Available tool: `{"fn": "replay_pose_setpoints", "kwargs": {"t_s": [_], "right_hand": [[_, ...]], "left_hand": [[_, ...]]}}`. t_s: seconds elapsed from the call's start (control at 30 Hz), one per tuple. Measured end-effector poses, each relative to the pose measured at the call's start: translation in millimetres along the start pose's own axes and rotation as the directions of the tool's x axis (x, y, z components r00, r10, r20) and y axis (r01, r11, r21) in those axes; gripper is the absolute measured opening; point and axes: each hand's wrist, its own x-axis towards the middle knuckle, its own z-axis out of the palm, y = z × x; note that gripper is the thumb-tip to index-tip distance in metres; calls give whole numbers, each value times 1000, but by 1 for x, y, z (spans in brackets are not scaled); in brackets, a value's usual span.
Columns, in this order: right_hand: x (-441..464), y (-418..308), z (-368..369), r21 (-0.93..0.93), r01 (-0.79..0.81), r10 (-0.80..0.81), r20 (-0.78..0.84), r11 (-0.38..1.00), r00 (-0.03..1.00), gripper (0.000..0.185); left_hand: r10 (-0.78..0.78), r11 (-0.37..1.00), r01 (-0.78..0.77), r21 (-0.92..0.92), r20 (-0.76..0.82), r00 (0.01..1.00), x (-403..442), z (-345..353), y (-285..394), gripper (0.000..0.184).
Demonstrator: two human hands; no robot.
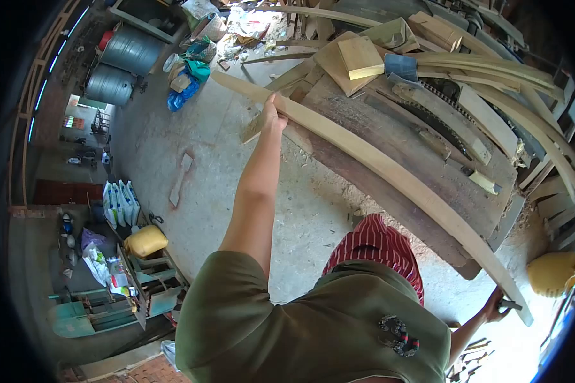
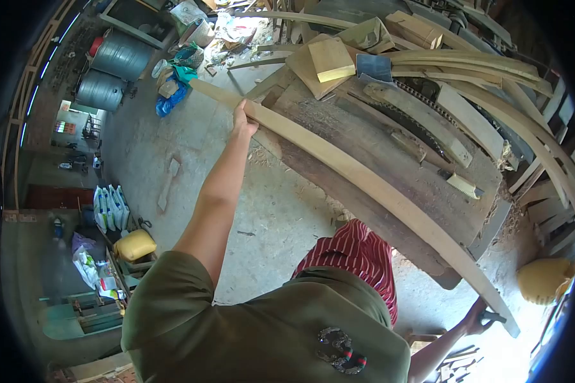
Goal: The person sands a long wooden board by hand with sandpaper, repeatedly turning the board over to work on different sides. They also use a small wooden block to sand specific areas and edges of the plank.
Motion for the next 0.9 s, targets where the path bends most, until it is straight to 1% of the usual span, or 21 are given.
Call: {"fn": "replay_pose_setpoints", "kwargs": {"t_s": [0.03, 0.1, 0.13, 0.17, 0.2, 0.23, 0.27, 0.3, 0.33, 0.37, 0.4, 0.43, 0.47, 0.5, 0.57, 0.63, 0.7, 0.77, 0.83, 0.87, 0.9], "right_hand": [[-8, 11, 5, -10, 49, -49, 11, 999, 999, 77], [-24, 26, 19, -24, -12, 13, 29, 1000, 999, 80], [-17, 18, 9, 56, -35, 31, 64, 998, 997, 81], [-7, 4, 2, 18, -50, 50, 44, 999, 998, 79], [-3, 3, 5, -129, 56, -61, -30, 990, 998, 74], [-12, 10, 25, -142, 37, -59, -156, 989, 986, 67], [-15, 5, 36, -119, -14, -9, -190, 993, 982, 59], [-17, -6, 38, -308, -106, 70, -125, 946, 990, 54], [-24, -2, 51, -457, -112, -2, -242, 883, 970, 54], [-41, 10, 72, -424, -129, -61, -406, 897, 912, 50], [-41, 0, 68, -414, -137, -74, -455, 900, 887, 48], [-41, -11, 62, -450, -199, -28, -449, 871, 893, 54], [-40, -16, 58, -423, -193, -42, -488, 885, 872, 50], [-36, -19, 50, -469, -183, -149, -586, 864, 796, 50], [-44, -11, 49, -518, -147, -199, -553, 843, 809, 52], [-43, -16, 48, -547, -194, -188, -565, 814, 804, 54], [-44, -7, 58, -604, -197, -212, -537, 772, 817, 55], [-36, -1, 61, -557, -202, -192, -568, 806, 800, 53], [-17, -13, 48, -505, -286, 2, -491, 814, 871, 62], [-16, -9, 50, -611, -220, -132, -477, 760, 869, 60], [-8, -13, 45, -600, -213, -119, -466, 771, 877, 59]], "left_hand": [[0, 1000, 0, -15, 0, 1000, 0, 0, -1, 32], [-26, 998, 29, -52, 66, 997, -2, -3, -2, 27], [-27, 1000, 27, 1, 78, 997, 4, -6, -1, 28], [-39, 999, 43, -28, 137, 990, 18, -18, -2, 30], [-64, 996, 76, -51, 206, 976, 33, -25, -4, 31], [-67, 998, 63, 30, 167, 984, 25, -21, 2, 32], [-141, 989, 113, 90, 423, 895, 37, -35, 10, 36], [-183, 982, 146, 123, 402, 897, 40, -32, 19, 34], [-190, 969, 104, 223, 411, 892, 51, -36, 23, 31], [-270, 919, 144, 367, 318, 909, 43, -31, 35, 27], [-213, 887, 140, 439, 121, 969, 24, -22, 39, 27], [-175, 879, 127, 460, 63, 983, 20, -21, 38, 36], [-121, 828, 100, 552, 1, 993, 9, -18, 33, 41], [-49, 769, 73, 635, -55, 997, 2, -16, 29, 45], [17, 757, 19, 654, -48, 999, 3, -16, 25, 67], [84, 685, -26, 728, -43, 995, 14, -16, 26, 70], [10, 612, -10, 791, 5, 1000, 28, -11, 33, 70], [75, 626, -43, 778, -6, 997, 27, 3, 26, 70], [133, 618, -62, 784, -26, 991, 30, 4, 30, 69], [100, 612, -47, 790, -19, 995, 39, 3, 29, 69], [62, 606, -31, 795, -8, 998, 55, 2, 24, 69]]}}
